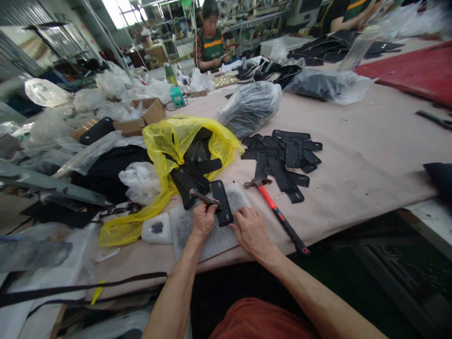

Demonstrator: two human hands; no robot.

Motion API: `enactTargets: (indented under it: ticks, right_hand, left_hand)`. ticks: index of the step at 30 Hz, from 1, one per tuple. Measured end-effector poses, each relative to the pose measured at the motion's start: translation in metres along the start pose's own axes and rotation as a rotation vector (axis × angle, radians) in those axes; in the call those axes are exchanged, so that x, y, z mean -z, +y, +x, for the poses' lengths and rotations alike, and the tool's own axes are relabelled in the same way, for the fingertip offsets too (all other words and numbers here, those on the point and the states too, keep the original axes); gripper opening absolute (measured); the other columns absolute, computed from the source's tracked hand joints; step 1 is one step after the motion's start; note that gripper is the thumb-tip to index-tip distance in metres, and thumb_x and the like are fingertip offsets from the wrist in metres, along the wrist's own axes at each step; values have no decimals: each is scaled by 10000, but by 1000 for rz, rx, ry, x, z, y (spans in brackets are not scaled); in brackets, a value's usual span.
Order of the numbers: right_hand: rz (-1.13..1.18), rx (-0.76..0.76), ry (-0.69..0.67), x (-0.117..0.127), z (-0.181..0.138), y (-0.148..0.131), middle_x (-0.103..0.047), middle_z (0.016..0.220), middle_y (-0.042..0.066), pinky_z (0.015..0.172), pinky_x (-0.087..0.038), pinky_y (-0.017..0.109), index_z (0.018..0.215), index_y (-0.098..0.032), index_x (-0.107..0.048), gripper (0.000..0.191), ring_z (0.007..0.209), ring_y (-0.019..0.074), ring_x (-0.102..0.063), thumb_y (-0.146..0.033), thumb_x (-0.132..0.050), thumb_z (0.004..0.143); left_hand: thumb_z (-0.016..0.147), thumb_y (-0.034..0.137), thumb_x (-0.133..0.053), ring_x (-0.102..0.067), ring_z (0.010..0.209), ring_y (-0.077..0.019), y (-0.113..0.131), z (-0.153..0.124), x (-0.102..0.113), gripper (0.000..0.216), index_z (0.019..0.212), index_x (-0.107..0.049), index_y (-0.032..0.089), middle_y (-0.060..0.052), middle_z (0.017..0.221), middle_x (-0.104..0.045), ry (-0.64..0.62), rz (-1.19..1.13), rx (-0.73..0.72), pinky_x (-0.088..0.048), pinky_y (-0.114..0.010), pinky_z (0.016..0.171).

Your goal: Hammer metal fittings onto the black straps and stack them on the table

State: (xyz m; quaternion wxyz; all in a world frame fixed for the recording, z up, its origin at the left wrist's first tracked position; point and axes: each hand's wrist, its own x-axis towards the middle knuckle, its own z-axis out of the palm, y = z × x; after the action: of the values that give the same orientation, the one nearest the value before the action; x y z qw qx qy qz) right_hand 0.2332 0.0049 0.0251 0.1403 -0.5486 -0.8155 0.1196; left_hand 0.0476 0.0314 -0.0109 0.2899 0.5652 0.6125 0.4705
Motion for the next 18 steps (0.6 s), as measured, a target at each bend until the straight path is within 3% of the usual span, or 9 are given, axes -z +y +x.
enactTargets:
  ticks: [5, 13, 18]
  right_hand:
    - [55, 78, 81, -10, 2, 11, -557, 1347, 82, 1062, -255, 525, 1163, -256, -633, 291, 1206, 302, -449, -335, -626, 883]
    - [91, 61, 64, -13, 25, 14, -533, 1380, 62, 1070, -229, 544, 1173, -279, -638, 286, 1249, 307, -412, -323, -608, 892]
    - [133, 178, 1, -9, 23, 21, -530, 1399, 17, 1095, -203, 547, 1215, -319, -630, 313, 1307, 305, -375, -313, -584, 905]
  left_hand:
    - [857, 294, -575, -698, 884, -219, -1, 2, -1, 199, 957, -705, 181, -69, 936, -746, 24, -3, 21, -560, -354, 827]
    - [850, 297, -583, -695, 905, -216, 6, -1, 0, 193, 937, -710, 181, -66, 939, -746, 67, 23, 54, -548, -349, 865]
    - [878, 321, -563, -696, 921, -211, 3, -7, 6, 211, 949, -702, 181, -67, 952, -745, 125, 60, 80, -546, -340, 871]
